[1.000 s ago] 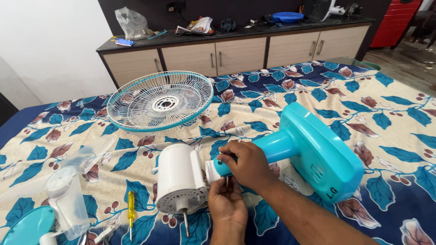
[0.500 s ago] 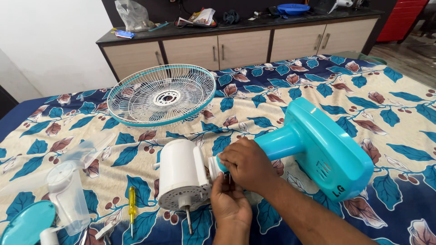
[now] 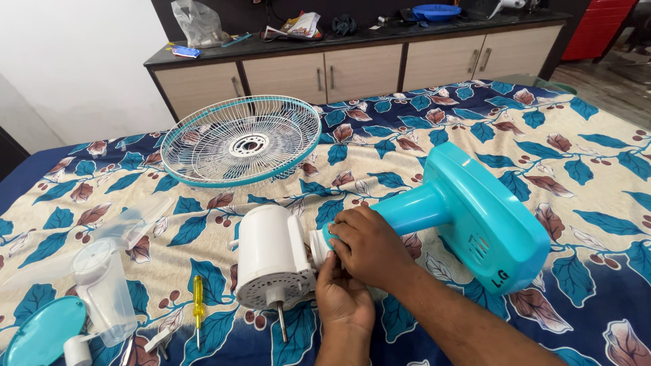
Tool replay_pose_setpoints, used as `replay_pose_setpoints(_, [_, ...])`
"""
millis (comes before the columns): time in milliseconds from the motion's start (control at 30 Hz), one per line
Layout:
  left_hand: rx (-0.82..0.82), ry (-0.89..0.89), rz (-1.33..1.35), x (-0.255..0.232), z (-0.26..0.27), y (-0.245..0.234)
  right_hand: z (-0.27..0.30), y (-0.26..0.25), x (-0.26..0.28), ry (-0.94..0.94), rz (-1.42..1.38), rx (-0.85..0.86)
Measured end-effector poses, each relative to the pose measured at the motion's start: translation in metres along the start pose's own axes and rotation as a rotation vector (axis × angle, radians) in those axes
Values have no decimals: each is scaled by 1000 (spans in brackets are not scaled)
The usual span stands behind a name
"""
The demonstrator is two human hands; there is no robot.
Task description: The person assembles a table fan by connecting the motor housing to the base, threading the power cord through the base, and securing the connection with screws using a screwdriver. The fan cage and blades remain disassembled on the table.
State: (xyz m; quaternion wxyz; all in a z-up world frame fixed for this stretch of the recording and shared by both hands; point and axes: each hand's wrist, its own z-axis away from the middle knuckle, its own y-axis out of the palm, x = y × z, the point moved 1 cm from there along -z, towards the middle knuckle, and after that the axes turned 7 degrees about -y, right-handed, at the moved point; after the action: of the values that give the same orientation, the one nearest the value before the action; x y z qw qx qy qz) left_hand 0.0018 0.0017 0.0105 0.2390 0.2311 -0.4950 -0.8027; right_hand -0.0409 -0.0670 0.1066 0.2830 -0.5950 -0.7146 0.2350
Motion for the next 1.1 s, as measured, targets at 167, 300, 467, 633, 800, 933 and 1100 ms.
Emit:
replay_pose_setpoints(167, [-6, 11, 22, 1, -6, -4, 3, -2, 0, -21, -21, -17])
replay_pose_setpoints(300, [18, 7, 23, 0, -9, -6, 3, -1, 1, -30, 12, 7])
replay_pose_setpoints(467, [27, -20, 19, 0, -9, -7, 1, -1, 4, -17, 36, 12])
replay_pose_setpoints(633, [34, -33, 23, -2, -9, -5, 3, -1, 5, -7, 37, 15])
replay_pose_setpoints(800, [33, -23, 38, -4, -5, -5, 5, 0, 4, 3, 35, 35])
replay_pose_setpoints(933, [18, -11, 55, -4, -5, -3, 5, -1, 6, -2, 56, 45])
replay_pose_setpoints(1100, [22, -16, 98, -3, -10, -7, 8, -1, 9, -46, 65, -2])
